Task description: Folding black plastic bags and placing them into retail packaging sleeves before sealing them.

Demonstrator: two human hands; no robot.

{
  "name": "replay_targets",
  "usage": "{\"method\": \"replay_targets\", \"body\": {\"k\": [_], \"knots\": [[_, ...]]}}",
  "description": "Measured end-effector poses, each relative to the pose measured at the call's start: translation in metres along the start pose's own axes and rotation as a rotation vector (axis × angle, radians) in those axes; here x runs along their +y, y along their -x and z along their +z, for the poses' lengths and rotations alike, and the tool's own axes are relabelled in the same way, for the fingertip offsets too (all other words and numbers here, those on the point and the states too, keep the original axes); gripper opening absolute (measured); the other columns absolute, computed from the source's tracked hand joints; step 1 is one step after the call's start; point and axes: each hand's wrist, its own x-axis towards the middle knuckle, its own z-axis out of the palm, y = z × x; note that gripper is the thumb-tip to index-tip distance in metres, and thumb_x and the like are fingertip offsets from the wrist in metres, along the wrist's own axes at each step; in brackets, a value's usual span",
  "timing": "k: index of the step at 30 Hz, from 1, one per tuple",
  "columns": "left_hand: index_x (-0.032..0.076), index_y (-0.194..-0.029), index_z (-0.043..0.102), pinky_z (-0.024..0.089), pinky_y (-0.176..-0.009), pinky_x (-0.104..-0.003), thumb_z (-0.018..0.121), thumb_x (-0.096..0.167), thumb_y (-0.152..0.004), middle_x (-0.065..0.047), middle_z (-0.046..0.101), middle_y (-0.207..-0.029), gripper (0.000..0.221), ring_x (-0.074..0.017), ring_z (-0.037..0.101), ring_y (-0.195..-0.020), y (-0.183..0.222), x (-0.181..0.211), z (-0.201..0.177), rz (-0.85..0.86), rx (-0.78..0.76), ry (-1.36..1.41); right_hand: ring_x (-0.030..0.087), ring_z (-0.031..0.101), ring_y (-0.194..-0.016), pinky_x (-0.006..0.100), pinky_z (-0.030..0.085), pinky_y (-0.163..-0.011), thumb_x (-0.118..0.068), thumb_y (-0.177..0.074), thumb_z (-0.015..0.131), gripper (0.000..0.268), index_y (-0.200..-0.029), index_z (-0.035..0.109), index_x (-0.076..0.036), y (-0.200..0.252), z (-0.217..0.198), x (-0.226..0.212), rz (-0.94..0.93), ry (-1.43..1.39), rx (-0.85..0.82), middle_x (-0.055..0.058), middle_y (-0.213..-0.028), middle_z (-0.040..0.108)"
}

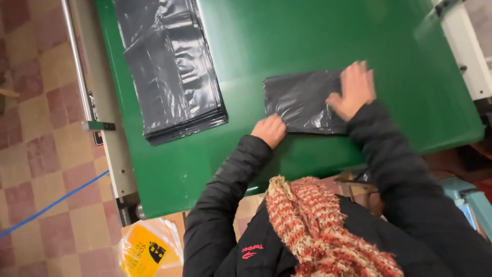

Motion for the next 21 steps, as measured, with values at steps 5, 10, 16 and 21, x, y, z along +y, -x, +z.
{"method": "replay_targets", "body": {"k": [5,10,16,21], "knots": [[0.013,-0.102,0.077,0.055,-0.091,-0.044,0.058,0.035,-0.099,-0.005,0.076,-0.110,0.029,-0.0289,0.072,-0.106,-0.045,0.051,-0.051,0.088,-0.245,0.119,0.041,0.046,-0.139,0.055,0.038,-0.112,-0.023,-0.075,0.078,0.064,-0.131,0.060,0.003,0.129,0.072,-0.041,-0.345,-0.524,-0.077,0.022,-0.141,0.056],[0.004,-0.091,0.082,0.057,-0.079,-0.039,0.057,0.051,-0.094,-0.011,0.082,-0.090,0.053,-0.0245,0.076,-0.085,-0.115,0.036,0.040,-0.131,-0.507,1.078,0.034,0.069,-0.096,0.040,0.057,-0.089,-0.009,-0.100,0.065,0.021,-0.117,0.072,-0.001,0.214,0.175,0.053,0.360,-1.104,-0.137,0.017,-0.101,0.077],[0.004,-0.111,0.070,0.058,-0.077,-0.040,0.069,0.048,-0.085,-0.014,0.075,-0.090,0.051,-0.0285,0.072,-0.083,-0.114,0.023,0.040,-0.312,-0.070,1.140,0.018,0.072,-0.106,0.034,0.060,-0.091,-0.008,-0.089,0.058,0.045,-0.133,0.055,-0.005,0.163,0.095,0.051,0.713,-2.036,-0.062,0.004,-0.122,0.072],[0.003,-0.124,0.063,0.055,-0.086,-0.043,0.073,0.048,-0.084,-0.018,0.073,-0.102,0.061,-0.0364,0.069,-0.095,-0.071,0.035,-0.021,-0.416,0.317,0.816,0.019,0.062,-0.081,0.035,0.056,-0.071,-0.002,-0.098,0.065,0.035,-0.130,0.053,0.005,0.166,0.099,0.087,0.647,-1.255,0.125,0.012,-0.100,0.064]]}}
